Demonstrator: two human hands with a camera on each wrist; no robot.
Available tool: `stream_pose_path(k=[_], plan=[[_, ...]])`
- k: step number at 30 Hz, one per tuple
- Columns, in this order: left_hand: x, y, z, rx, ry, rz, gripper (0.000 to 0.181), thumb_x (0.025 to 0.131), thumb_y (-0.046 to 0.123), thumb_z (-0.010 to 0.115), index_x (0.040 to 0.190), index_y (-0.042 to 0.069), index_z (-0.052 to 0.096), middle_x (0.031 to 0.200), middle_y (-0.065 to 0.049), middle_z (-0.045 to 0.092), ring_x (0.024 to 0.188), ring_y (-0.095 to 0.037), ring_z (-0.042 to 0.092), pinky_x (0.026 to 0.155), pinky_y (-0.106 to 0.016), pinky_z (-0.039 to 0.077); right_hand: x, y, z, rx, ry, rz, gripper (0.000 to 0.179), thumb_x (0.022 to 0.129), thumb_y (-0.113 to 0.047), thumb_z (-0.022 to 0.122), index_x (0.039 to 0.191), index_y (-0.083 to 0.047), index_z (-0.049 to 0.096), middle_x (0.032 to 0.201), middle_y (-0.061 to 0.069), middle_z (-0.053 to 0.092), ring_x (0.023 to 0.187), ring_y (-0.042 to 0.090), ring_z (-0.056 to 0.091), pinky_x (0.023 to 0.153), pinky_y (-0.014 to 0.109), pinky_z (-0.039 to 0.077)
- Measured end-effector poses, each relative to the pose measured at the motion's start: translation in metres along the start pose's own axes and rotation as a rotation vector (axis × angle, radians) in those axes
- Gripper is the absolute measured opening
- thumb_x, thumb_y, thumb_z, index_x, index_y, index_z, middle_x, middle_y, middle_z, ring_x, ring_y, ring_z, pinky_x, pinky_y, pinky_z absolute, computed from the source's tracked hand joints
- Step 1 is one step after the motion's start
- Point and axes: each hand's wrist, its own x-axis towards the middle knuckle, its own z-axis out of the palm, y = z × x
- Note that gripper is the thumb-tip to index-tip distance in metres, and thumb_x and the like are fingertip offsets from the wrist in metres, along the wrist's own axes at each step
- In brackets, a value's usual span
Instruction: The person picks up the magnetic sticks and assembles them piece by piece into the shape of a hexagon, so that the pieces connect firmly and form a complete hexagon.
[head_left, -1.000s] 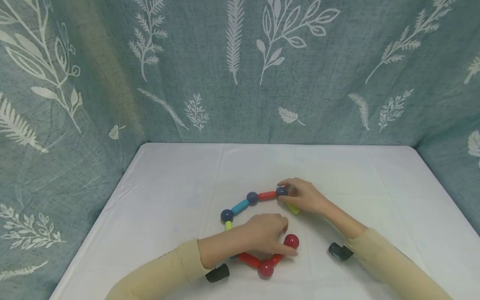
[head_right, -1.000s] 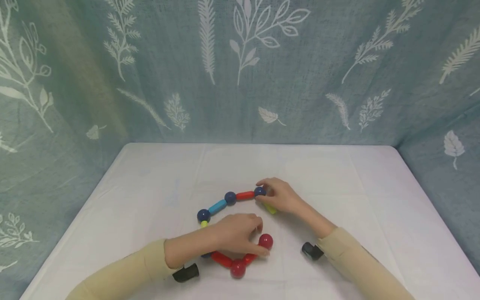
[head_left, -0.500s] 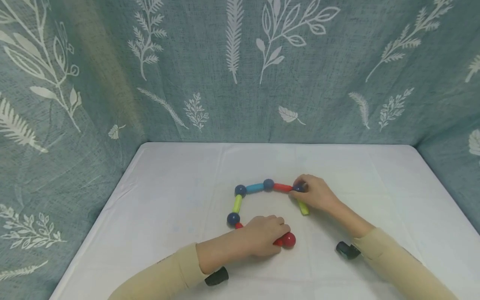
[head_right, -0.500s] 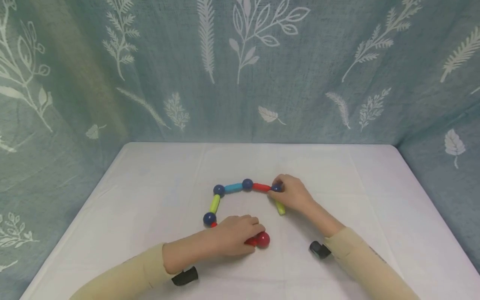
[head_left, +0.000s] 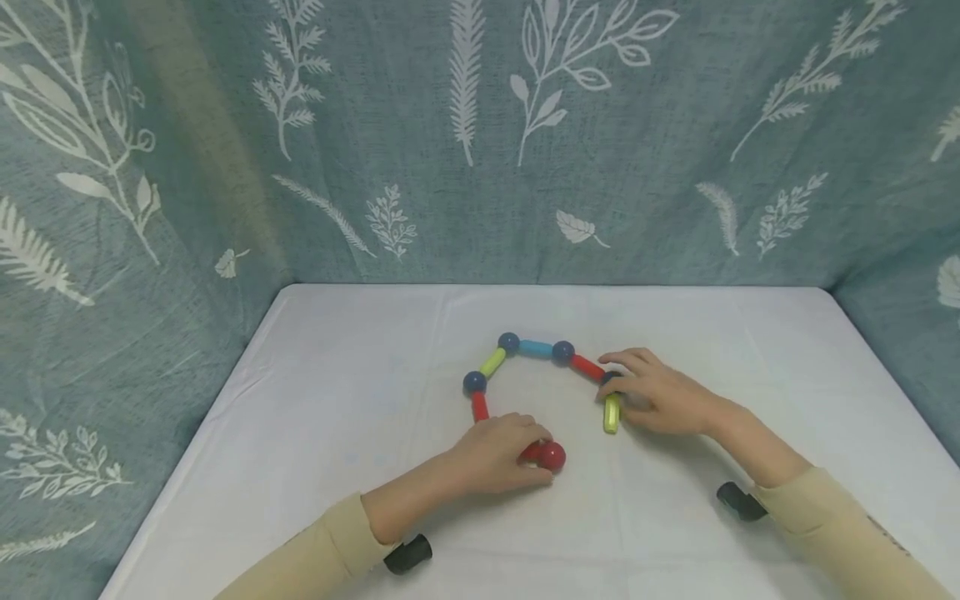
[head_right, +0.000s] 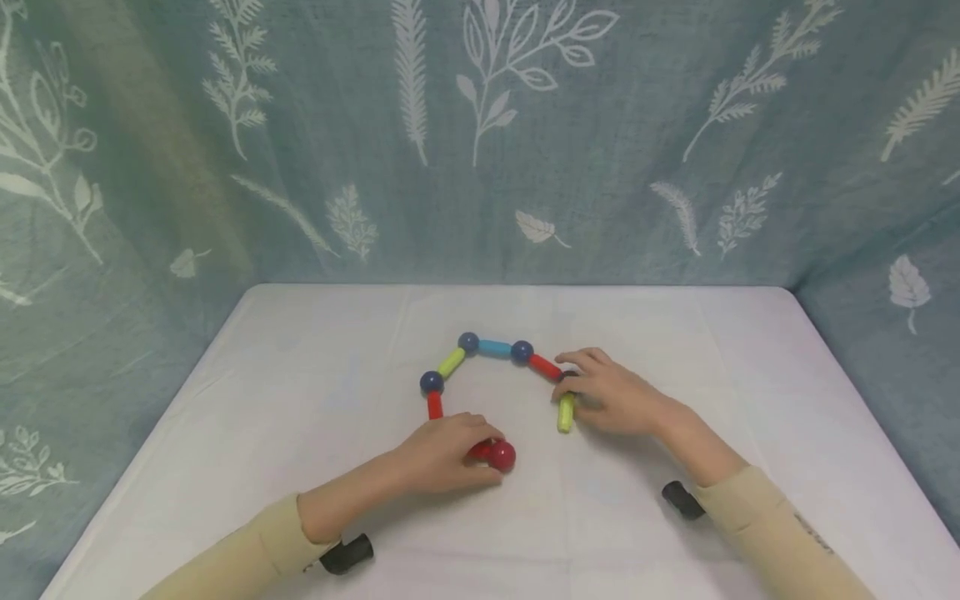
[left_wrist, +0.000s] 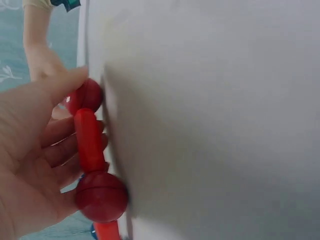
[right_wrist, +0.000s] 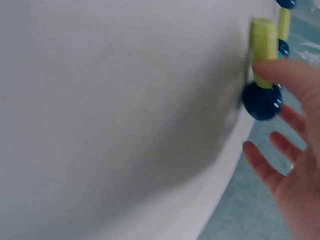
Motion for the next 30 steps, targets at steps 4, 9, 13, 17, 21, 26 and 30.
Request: stream_pose_path(k=[4, 9, 13, 17, 21, 26, 30], plan=[[0.0, -0.001, 0.005, -0.041, 0.05, -0.021, 0.039, 0.085, 0.04, 0.075, 0.115, 0.017, 0.068, 0.088, 0.01, 0.061, 0.078, -0.004, 0.049, 0.065, -0.017, 0.042, 0.003, -0.002, 0.008, -0.03, 0.035, -0.042, 0.025, 0.084, -0.009, 0.076, 0.105, -0.021, 0.072, 0.136, 0.01, 0.051, 0.126, 0.031, 0.04, 0.096, 0.05, 0.044], [0.001, 0.0, 0.008, -0.08, 0.082, -0.036, 0.038, 0.083, 0.038, 0.076, 0.113, 0.016, 0.069, 0.093, 0.009, 0.065, 0.08, -0.004, 0.051, 0.069, -0.017, 0.044, 0.009, -0.013, 0.017, 0.036, 0.069, -0.082, 0.022, 0.082, -0.013, 0.079, 0.101, -0.023, 0.073, 0.137, 0.008, 0.051, 0.127, 0.028, 0.037, 0.099, 0.049, 0.041], [0.002, 0.0, 0.009, -0.106, 0.098, -0.04, 0.036, 0.082, 0.036, 0.078, 0.11, 0.015, 0.069, 0.091, 0.009, 0.065, 0.079, -0.003, 0.052, 0.07, -0.017, 0.045, 0.012, -0.023, 0.02, 0.102, 0.05, -0.109, 0.023, 0.084, -0.012, 0.077, 0.101, -0.025, 0.071, 0.137, 0.008, 0.051, 0.127, 0.026, 0.037, 0.1, 0.048, 0.04], [0.003, 0.001, 0.008, -0.112, 0.1, -0.045, 0.035, 0.081, 0.035, 0.079, 0.108, 0.014, 0.07, 0.09, 0.009, 0.066, 0.078, -0.003, 0.052, 0.07, -0.017, 0.045, 0.014, -0.026, 0.022, 0.13, 0.043, -0.121, 0.025, 0.084, -0.01, 0.077, 0.102, -0.026, 0.069, 0.136, 0.009, 0.051, 0.125, 0.026, 0.039, 0.099, 0.047, 0.041], [0.003, 0.001, 0.007, -0.115, 0.087, -0.048, 0.035, 0.081, 0.036, 0.079, 0.108, 0.015, 0.07, 0.091, 0.009, 0.066, 0.079, -0.003, 0.053, 0.07, -0.017, 0.045, 0.014, -0.026, 0.022, 0.149, 0.011, -0.097, 0.026, 0.085, -0.009, 0.075, 0.104, -0.026, 0.069, 0.137, 0.009, 0.051, 0.126, 0.025, 0.039, 0.099, 0.048, 0.041], [0.005, -0.004, 0.001, -0.154, 0.1, -0.055, 0.037, 0.085, 0.04, 0.074, 0.112, 0.015, 0.069, 0.098, 0.007, 0.066, 0.086, -0.006, 0.056, 0.075, -0.02, 0.048, 0.017, -0.029, 0.021, 0.216, 0.015, -0.003, 0.028, 0.086, -0.009, 0.07, 0.113, -0.018, 0.066, 0.137, 0.008, 0.051, 0.128, 0.026, 0.041, 0.1, 0.049, 0.04], [0.012, -0.02, -0.013, -0.15, 0.241, -0.094, 0.037, 0.09, 0.036, 0.07, 0.117, 0.011, 0.067, 0.111, -0.003, 0.066, 0.105, -0.018, 0.06, 0.091, -0.032, 0.048, 0.025, -0.033, 0.023, 0.24, 0.104, 0.198, 0.03, 0.088, -0.018, 0.069, 0.117, -0.011, 0.062, 0.123, 0.005, 0.057, 0.11, 0.022, 0.055, 0.085, 0.039, 0.05]])
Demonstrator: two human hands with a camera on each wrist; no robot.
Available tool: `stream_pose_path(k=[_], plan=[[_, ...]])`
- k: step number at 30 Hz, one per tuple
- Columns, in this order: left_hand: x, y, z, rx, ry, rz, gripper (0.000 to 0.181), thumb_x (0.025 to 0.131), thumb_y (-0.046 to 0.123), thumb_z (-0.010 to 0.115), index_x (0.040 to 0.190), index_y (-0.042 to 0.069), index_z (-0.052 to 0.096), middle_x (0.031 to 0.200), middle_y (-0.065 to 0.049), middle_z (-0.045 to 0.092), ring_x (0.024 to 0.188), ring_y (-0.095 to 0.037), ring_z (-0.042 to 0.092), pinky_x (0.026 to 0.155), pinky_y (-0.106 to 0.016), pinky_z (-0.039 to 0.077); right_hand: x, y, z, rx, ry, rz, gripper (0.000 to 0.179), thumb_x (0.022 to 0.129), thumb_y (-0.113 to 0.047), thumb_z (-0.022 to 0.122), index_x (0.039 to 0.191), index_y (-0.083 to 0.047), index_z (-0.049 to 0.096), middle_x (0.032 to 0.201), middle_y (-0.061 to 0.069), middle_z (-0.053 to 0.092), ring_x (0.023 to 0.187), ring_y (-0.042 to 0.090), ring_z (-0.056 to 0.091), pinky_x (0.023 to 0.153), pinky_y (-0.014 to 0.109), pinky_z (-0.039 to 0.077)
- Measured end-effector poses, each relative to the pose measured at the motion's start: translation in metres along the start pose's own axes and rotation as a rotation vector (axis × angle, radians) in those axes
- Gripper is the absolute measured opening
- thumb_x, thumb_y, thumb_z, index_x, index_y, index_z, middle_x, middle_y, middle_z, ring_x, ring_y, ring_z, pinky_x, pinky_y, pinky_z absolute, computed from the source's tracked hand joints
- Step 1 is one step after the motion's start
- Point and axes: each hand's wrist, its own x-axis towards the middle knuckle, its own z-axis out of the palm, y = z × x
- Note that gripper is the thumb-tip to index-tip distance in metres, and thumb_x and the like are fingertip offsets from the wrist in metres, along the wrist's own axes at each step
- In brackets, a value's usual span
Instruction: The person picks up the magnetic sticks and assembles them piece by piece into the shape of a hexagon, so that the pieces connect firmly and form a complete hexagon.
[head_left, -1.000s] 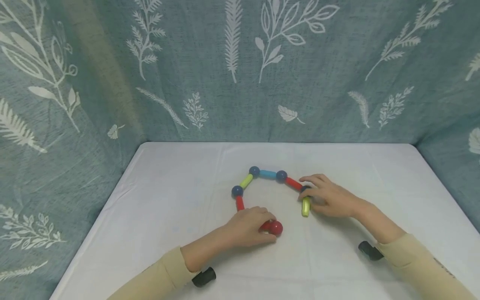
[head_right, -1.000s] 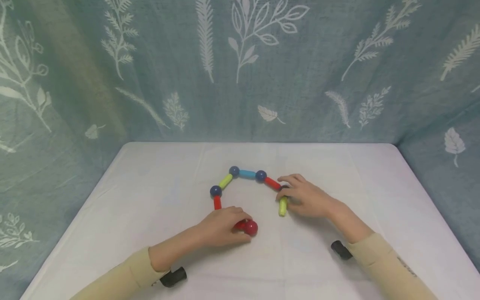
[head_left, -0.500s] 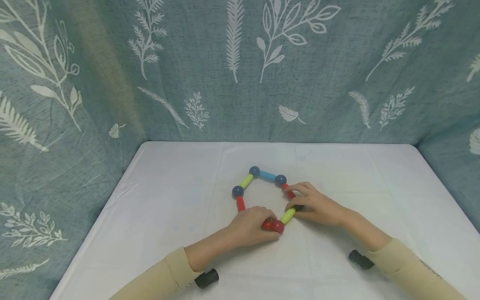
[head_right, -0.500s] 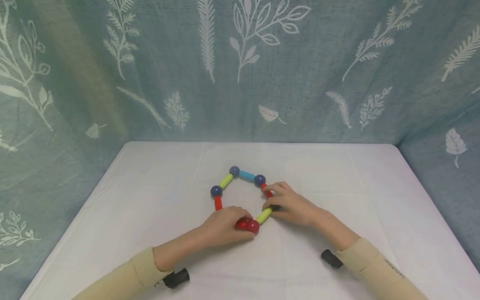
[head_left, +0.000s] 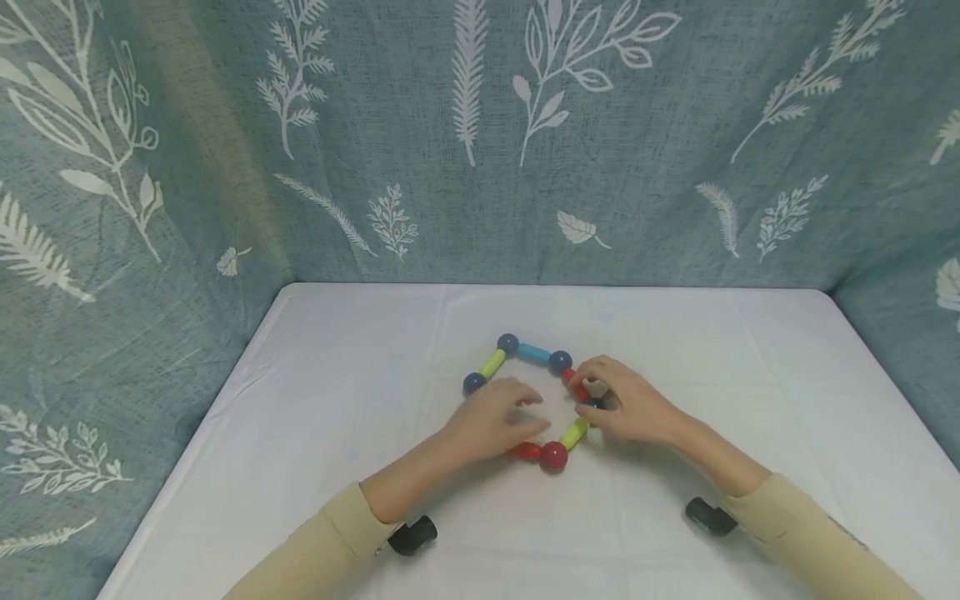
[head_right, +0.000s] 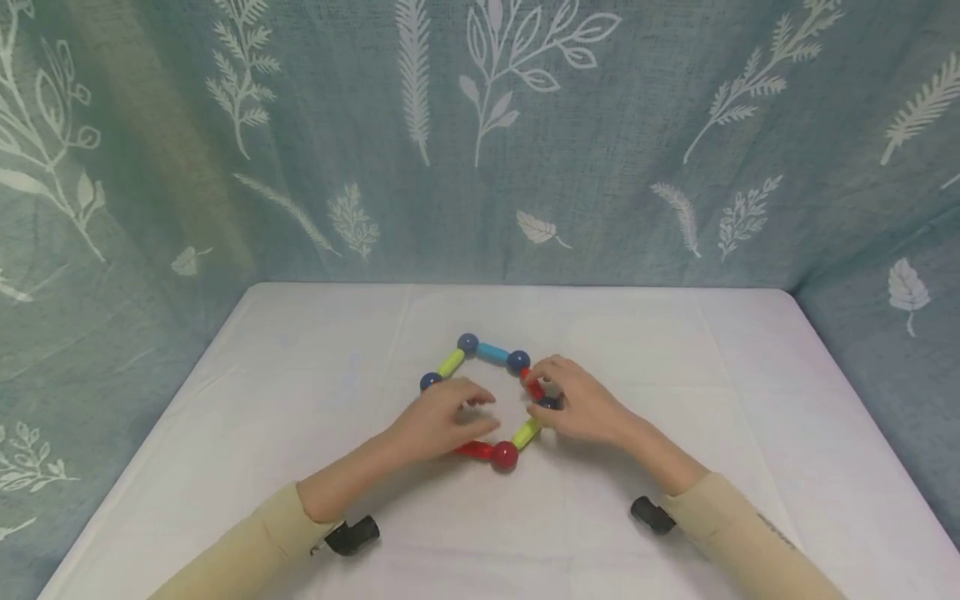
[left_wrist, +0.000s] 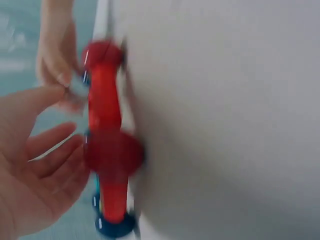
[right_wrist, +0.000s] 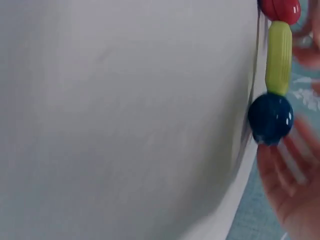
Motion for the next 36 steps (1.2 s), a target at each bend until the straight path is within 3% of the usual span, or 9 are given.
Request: stream_pose_path(k=[3, 5, 8, 10, 13, 16, 27, 36], plan=[[0.01, -0.016, -0.012, 0.031, 0.122, -0.09, 0.039, 0.091, 0.029, 0.068, 0.122, 0.006, 0.064, 0.12, -0.009, 0.063, 0.112, -0.025, 0.057, 0.096, -0.04, 0.046, 0.007, -0.002, 0.004, -0.038, 0.055, 0.142, 0.034, 0.088, -0.026, 0.072, 0.115, -0.009, 0.061, 0.106, 0.003, 0.062, 0.088, 0.017, 0.059, 0.07, 0.031, 0.051], [0.014, -0.028, -0.018, 0.051, 0.162, -0.184, 0.041, 0.091, 0.027, 0.068, 0.124, 0.005, 0.062, 0.12, -0.011, 0.063, 0.11, -0.026, 0.058, 0.093, -0.041, 0.047, 0.011, -0.002, 0.006, -0.071, 0.058, 0.196, 0.033, 0.088, -0.028, 0.072, 0.112, -0.007, 0.062, 0.095, 0.002, 0.064, 0.081, 0.015, 0.058, 0.066, 0.029, 0.05], [0.017, -0.041, -0.022, 0.056, 0.15, -0.292, 0.038, 0.09, 0.025, 0.068, 0.12, 0.003, 0.064, 0.105, -0.01, 0.066, 0.089, -0.021, 0.062, 0.077, -0.035, 0.052, 0.015, -0.001, 0.006, -0.076, 0.042, 0.253, 0.028, 0.087, -0.026, 0.073, 0.105, -0.006, 0.065, 0.083, 0.001, 0.065, 0.071, 0.014, 0.057, 0.061, 0.029, 0.049], [0.017, -0.045, -0.022, 0.035, 0.135, -0.329, 0.034, 0.089, 0.025, 0.069, 0.115, 0.003, 0.067, 0.092, -0.007, 0.067, 0.075, -0.017, 0.06, 0.065, -0.031, 0.051, 0.016, -0.001, 0.005, -0.079, 0.04, 0.278, 0.023, 0.087, -0.025, 0.073, 0.1, -0.007, 0.067, 0.078, 0.0, 0.064, 0.067, 0.013, 0.056, 0.059, 0.029, 0.048], [0.017, -0.045, -0.019, -0.007, 0.139, -0.323, 0.029, 0.087, 0.023, 0.071, 0.107, 0.003, 0.069, 0.076, -0.003, 0.063, 0.06, -0.014, 0.052, 0.054, -0.026, 0.044, 0.016, 0.001, 0.0, -0.086, 0.046, 0.306, 0.019, 0.086, -0.023, 0.073, 0.095, -0.007, 0.068, 0.074, 0.0, 0.063, 0.063, 0.014, 0.054, 0.057, 0.029, 0.046], [0.018, -0.043, -0.015, -0.025, 0.154, -0.306, 0.027, 0.084, 0.022, 0.071, 0.103, 0.003, 0.069, 0.071, 0.0, 0.061, 0.057, -0.011, 0.05, 0.052, -0.024, 0.041, 0.016, 0.005, -0.004, -0.103, 0.056, 0.318, 0.018, 0.085, -0.023, 0.073, 0.092, -0.007, 0.068, 0.073, 0.0, 0.063, 0.063, 0.014, 0.054, 0.057, 0.029, 0.046], [0.022, -0.031, -0.005, -0.019, 0.131, -0.318, 0.023, 0.083, 0.018, 0.071, 0.1, 0.004, 0.069, 0.071, 0.0, 0.061, 0.059, -0.012, 0.051, 0.052, -0.024, 0.042, 0.014, 0.016, -0.013, -0.141, 0.094, 0.339, 0.018, 0.087, -0.022, 0.071, 0.091, -0.005, 0.068, 0.074, 0.002, 0.064, 0.064, 0.016, 0.055, 0.059, 0.031, 0.045], [0.028, -0.031, -0.003, -0.015, 0.142, -0.332, 0.024, 0.082, 0.018, 0.071, 0.101, 0.004, 0.067, 0.07, 0.001, 0.059, 0.059, -0.012, 0.051, 0.052, -0.023, 0.041, 0.013, 0.019, -0.014, -0.143, 0.092, 0.315, 0.018, 0.087, -0.021, 0.071, 0.093, -0.004, 0.067, 0.074, 0.002, 0.064, 0.065, 0.016, 0.055, 0.06, 0.031, 0.046]])
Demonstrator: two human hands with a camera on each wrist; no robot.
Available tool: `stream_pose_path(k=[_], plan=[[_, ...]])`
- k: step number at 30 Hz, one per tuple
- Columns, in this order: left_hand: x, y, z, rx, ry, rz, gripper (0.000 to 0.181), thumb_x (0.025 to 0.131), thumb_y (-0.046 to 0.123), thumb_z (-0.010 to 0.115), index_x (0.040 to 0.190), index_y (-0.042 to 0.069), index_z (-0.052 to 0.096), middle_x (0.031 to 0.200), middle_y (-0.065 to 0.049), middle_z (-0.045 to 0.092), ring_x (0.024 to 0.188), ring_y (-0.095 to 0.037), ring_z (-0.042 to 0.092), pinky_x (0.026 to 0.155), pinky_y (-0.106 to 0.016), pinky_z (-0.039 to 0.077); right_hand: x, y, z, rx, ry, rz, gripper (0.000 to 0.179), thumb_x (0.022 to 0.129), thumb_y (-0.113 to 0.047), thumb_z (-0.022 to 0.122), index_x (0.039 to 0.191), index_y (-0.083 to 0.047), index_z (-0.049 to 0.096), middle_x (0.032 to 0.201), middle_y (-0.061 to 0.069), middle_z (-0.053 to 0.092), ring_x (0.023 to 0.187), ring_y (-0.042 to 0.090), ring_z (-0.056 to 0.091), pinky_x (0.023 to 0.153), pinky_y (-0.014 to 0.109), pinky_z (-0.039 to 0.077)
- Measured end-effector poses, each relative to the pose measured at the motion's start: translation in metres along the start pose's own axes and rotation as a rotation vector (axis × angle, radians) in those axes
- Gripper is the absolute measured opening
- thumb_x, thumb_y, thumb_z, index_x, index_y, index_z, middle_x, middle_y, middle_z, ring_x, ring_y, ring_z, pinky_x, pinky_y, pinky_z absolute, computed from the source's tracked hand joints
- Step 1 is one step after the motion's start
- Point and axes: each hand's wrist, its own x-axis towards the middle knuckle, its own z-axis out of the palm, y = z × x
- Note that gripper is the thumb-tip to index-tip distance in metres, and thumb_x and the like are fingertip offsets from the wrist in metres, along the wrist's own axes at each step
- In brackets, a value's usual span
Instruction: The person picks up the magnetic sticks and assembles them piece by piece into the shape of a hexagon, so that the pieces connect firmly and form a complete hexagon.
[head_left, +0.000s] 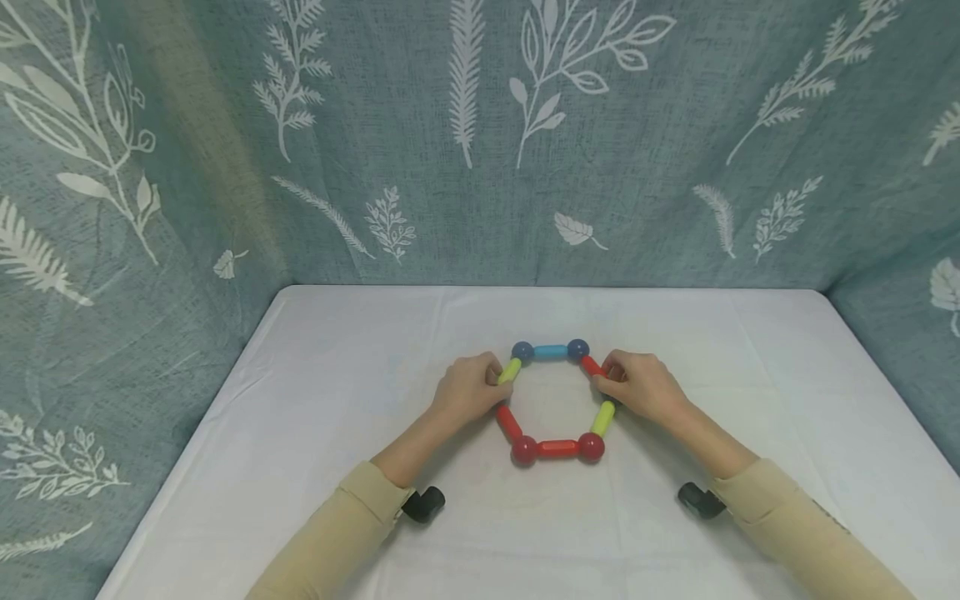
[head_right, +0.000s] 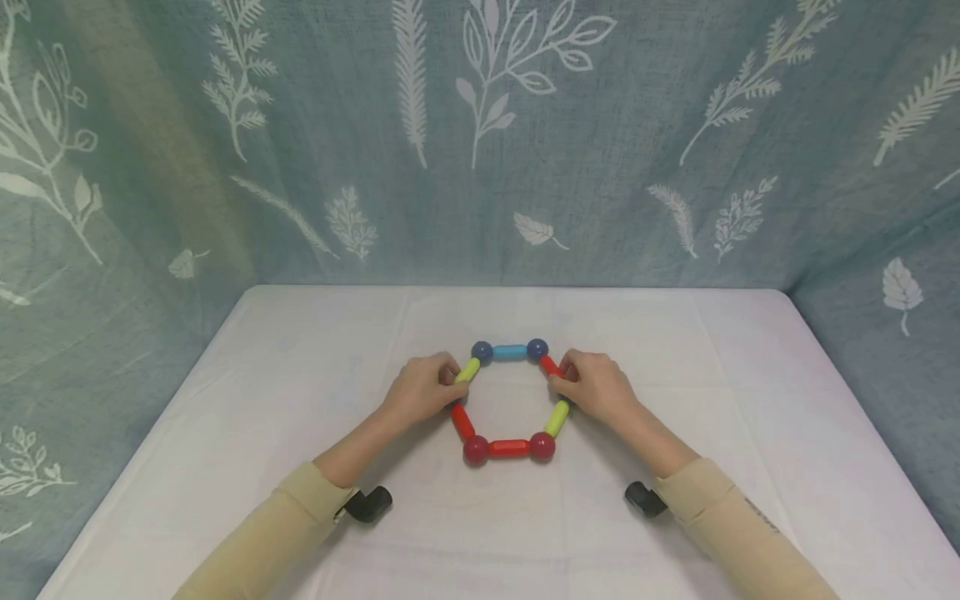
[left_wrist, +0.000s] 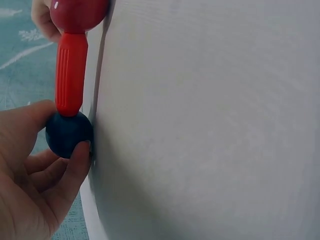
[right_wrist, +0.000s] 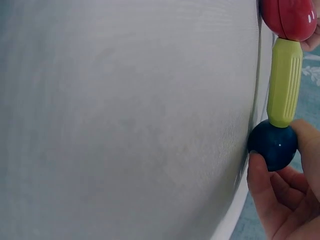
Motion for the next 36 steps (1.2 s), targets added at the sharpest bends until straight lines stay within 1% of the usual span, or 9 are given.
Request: stream_pose_path(k=[6, 18, 21, 23, 25, 29, 32, 34, 36], plan=[[0.002, -0.001, 0.002, 0.01, -0.002, 0.005, 0.023, 0.081, 0.017, 0.07, 0.1, 0.004, 0.066, 0.069, 0.001, 0.057, 0.06, -0.012, 0.051, 0.053, -0.023, 0.04, 0.001, 0.002, 0.0, 0.006, -0.011, -0.014, 0.018, 0.088, -0.021, 0.071, 0.094, -0.004, 0.067, 0.075, 0.002, 0.065, 0.067, 0.015, 0.056, 0.061, 0.031, 0.048], [0.004, 0.001, 0.0, 0.03, 0.002, 0.02, 0.023, 0.082, 0.015, 0.071, 0.1, 0.003, 0.065, 0.065, 0.002, 0.056, 0.058, -0.012, 0.05, 0.052, -0.022, 0.038, -0.001, 0.002, -0.001, 0.017, -0.021, -0.003, 0.018, 0.088, -0.02, 0.071, 0.095, -0.004, 0.067, 0.075, 0.002, 0.064, 0.068, 0.016, 0.056, 0.062, 0.03, 0.047], [0.004, 0.0, 0.0, 0.032, 0.007, 0.028, 0.024, 0.082, 0.016, 0.07, 0.102, 0.003, 0.065, 0.064, 0.002, 0.056, 0.057, -0.012, 0.049, 0.051, -0.023, 0.038, -0.001, 0.002, 0.0, 0.017, -0.023, -0.002, 0.018, 0.088, -0.02, 0.071, 0.095, -0.004, 0.067, 0.075, 0.002, 0.064, 0.068, 0.016, 0.056, 0.063, 0.031, 0.048], [0.004, -0.001, 0.0, 0.023, 0.003, 0.029, 0.027, 0.084, 0.019, 0.07, 0.105, 0.003, 0.066, 0.067, 0.001, 0.059, 0.058, -0.012, 0.051, 0.052, -0.024, 0.039, -0.002, 0.002, -0.001, 0.026, -0.027, 0.003, 0.02, 0.089, -0.022, 0.07, 0.097, -0.004, 0.067, 0.078, 0.003, 0.065, 0.07, 0.017, 0.057, 0.065, 0.031, 0.049], [0.003, -0.003, -0.002, 0.012, -0.012, 0.025, 0.032, 0.085, 0.027, 0.071, 0.108, 0.004, 0.066, 0.075, 0.0, 0.063, 0.064, -0.012, 0.054, 0.056, -0.024, 0.042, -0.004, 0.003, -0.001, 0.042, -0.039, 0.015, 0.023, 0.09, -0.024, 0.07, 0.1, -0.003, 0.067, 0.082, 0.004, 0.066, 0.074, 0.019, 0.059, 0.068, 0.033, 0.051], [0.0, -0.011, -0.007, -0.075, -0.08, 0.005, 0.043, 0.086, 0.036, 0.072, 0.115, 0.005, 0.066, 0.091, -0.004, 0.066, 0.076, -0.014, 0.06, 0.066, -0.027, 0.05, -0.01, 0.005, -0.004, 0.08, -0.077, 0.043, 0.036, 0.089, -0.031, 0.072, 0.11, -0.002, 0.066, 0.094, 0.008, 0.067, 0.085, 0.022, 0.061, 0.072, 0.035, 0.053], [-0.004, -0.016, -0.011, -0.122, -0.124, 0.008, 0.043, 0.085, 0.033, 0.075, 0.117, 0.005, 0.067, 0.096, -0.005, 0.066, 0.084, -0.017, 0.061, 0.074, -0.032, 0.052, -0.015, 0.006, -0.007, 0.093, -0.105, 0.059, 0.042, 0.087, -0.033, 0.073, 0.115, -0.002, 0.065, 0.102, 0.011, 0.067, 0.091, 0.025, 0.062, 0.072, 0.035, 0.053], [-0.006, -0.018, -0.014, -0.125, -0.137, 0.014, 0.042, 0.084, 0.029, 0.075, 0.118, 0.006, 0.067, 0.098, -0.004, 0.066, 0.089, -0.018, 0.058, 0.078, -0.034, 0.051, -0.017, 0.008, -0.008, 0.098, -0.119, 0.065, 0.044, 0.087, -0.033, 0.073, 0.117, -0.002, 0.065, 0.107, 0.014, 0.067, 0.093, 0.026, 0.062, 0.072, 0.034, 0.053], [-0.007, -0.019, -0.014, -0.133, -0.144, 0.02, 0.04, 0.084, 0.027, 0.074, 0.118, 0.006, 0.068, 0.099, -0.004, 0.066, 0.09, -0.018, 0.057, 0.079, -0.034, 0.05, -0.018, 0.008, -0.008, 0.102, -0.125, 0.067, 0.044, 0.087, -0.032, 0.073, 0.118, -0.002, 0.065, 0.11, 0.015, 0.067, 0.094, 0.027, 0.062, 0.073, 0.035, 0.053]])
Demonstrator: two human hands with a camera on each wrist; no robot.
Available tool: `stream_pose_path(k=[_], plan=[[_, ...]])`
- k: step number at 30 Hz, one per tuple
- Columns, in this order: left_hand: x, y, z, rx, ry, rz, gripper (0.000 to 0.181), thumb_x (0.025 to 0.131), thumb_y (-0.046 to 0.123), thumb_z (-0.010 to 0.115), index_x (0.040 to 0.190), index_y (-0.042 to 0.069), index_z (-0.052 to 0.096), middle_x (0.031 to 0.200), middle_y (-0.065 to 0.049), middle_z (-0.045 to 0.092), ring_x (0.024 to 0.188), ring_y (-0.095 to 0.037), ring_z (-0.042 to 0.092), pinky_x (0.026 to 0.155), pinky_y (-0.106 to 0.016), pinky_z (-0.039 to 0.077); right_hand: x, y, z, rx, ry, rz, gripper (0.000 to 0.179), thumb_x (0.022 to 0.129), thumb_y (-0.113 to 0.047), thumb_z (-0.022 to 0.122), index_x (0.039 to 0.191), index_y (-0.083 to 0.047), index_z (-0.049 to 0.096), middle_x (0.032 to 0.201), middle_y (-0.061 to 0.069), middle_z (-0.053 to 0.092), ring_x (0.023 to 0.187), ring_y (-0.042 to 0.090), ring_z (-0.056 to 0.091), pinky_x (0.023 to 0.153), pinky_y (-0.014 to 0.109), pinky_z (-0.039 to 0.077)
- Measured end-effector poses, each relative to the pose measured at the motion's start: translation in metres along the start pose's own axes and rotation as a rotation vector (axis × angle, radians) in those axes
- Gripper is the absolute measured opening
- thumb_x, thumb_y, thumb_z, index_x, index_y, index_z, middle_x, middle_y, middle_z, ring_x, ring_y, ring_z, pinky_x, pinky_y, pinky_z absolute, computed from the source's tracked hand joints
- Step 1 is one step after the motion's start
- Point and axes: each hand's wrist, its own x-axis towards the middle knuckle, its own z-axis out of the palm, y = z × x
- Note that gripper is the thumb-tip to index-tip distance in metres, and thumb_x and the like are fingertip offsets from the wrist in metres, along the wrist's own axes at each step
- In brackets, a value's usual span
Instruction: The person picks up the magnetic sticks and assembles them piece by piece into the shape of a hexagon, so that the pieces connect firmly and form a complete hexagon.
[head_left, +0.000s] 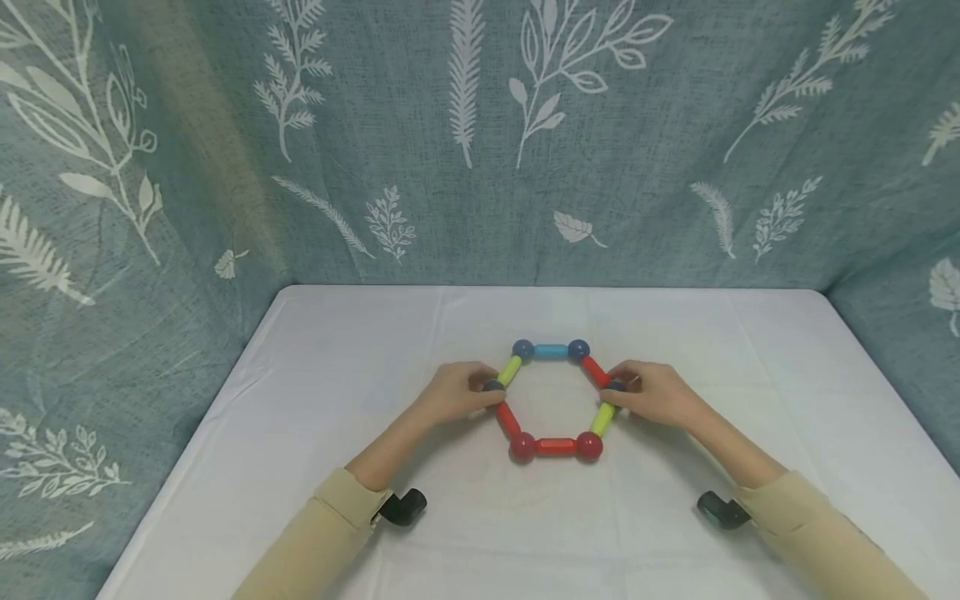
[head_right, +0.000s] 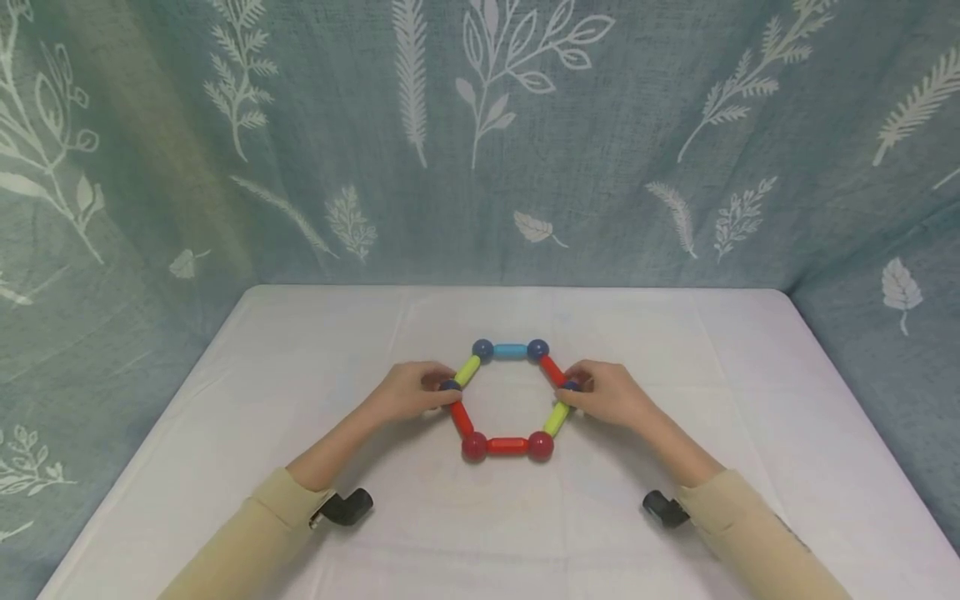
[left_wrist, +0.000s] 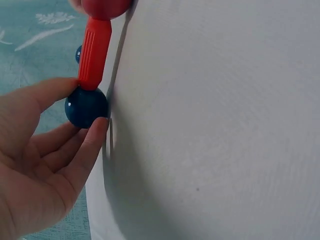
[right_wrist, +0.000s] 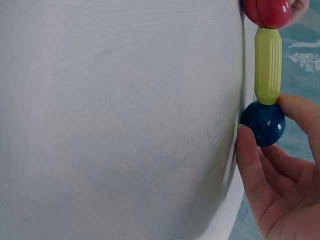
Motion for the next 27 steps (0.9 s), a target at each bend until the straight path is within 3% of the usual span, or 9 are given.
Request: stream_pose_path(k=[5, 13, 21, 24, 27], plan=[[-0.001, 0.0, 0.001, -0.017, 0.005, -0.003, 0.039, 0.085, 0.028, 0.074, 0.118, 0.007, 0.068, 0.097, -0.004, 0.066, 0.088, -0.018, 0.056, 0.076, -0.033, 0.05, 0.0, 0.002, 0.003, 0.012, 0.013, -0.007, 0.042, 0.088, -0.031, 0.072, 0.118, -0.002, 0.066, 0.11, 0.014, 0.067, 0.093, 0.025, 0.061, 0.073, 0.035, 0.053], [-0.002, 0.003, 0.001, -0.011, 0.013, -0.003, 0.039, 0.087, 0.027, 0.073, 0.119, 0.005, 0.069, 0.111, -0.009, 0.069, 0.104, -0.025, 0.061, 0.09, -0.042, 0.049, 0.001, 0.003, 0.005, 0.035, 0.02, 0.001, 0.041, 0.088, -0.031, 0.072, 0.117, -0.003, 0.066, 0.108, 0.013, 0.067, 0.09, 0.023, 0.061, 0.069, 0.032, 0.052], [-0.002, 0.003, 0.002, -0.003, 0.028, 0.005, 0.041, 0.087, 0.028, 0.073, 0.12, 0.004, 0.068, 0.111, -0.01, 0.069, 0.103, -0.025, 0.062, 0.089, -0.041, 0.05, 0.001, 0.002, 0.003, 0.047, 0.023, 0.009, 0.043, 0.089, -0.034, 0.07, 0.118, -0.002, 0.064, 0.108, 0.013, 0.067, 0.091, 0.024, 0.062, 0.068, 0.032, 0.053], [0.0, -0.001, 0.001, -0.017, 0.119, 0.041, 0.043, 0.09, 0.032, 0.07, 0.122, 0.005, 0.066, 0.114, -0.01, 0.067, 0.103, -0.025, 0.062, 0.086, -0.04, 0.051, 0.001, 0.004, -0.001, 0.034, 0.084, 0.003, 0.047, 0.093, -0.039, 0.064, 0.122, -0.001, 0.062, 0.112, 0.016, 0.065, 0.097, 0.029, 0.061, 0.074, 0.039, 0.053], [0.006, -0.007, -0.005, 0.004, 0.314, 0.138, 0.045, 0.092, 0.036, 0.067, 0.125, 0.006, 0.064, 0.121, -0.011, 0.063, 0.11, -0.026, 0.059, 0.088, -0.039, 0.05, 0.003, 0.008, -0.008, -0.007, 0.237, -0.024, 0.053, 0.097, -0.043, 0.057, 0.129, -0.001, 0.057, 0.124, 0.02, 0.058, 0.113, 0.037, 0.054, 0.09, 0.051, 0.047]])
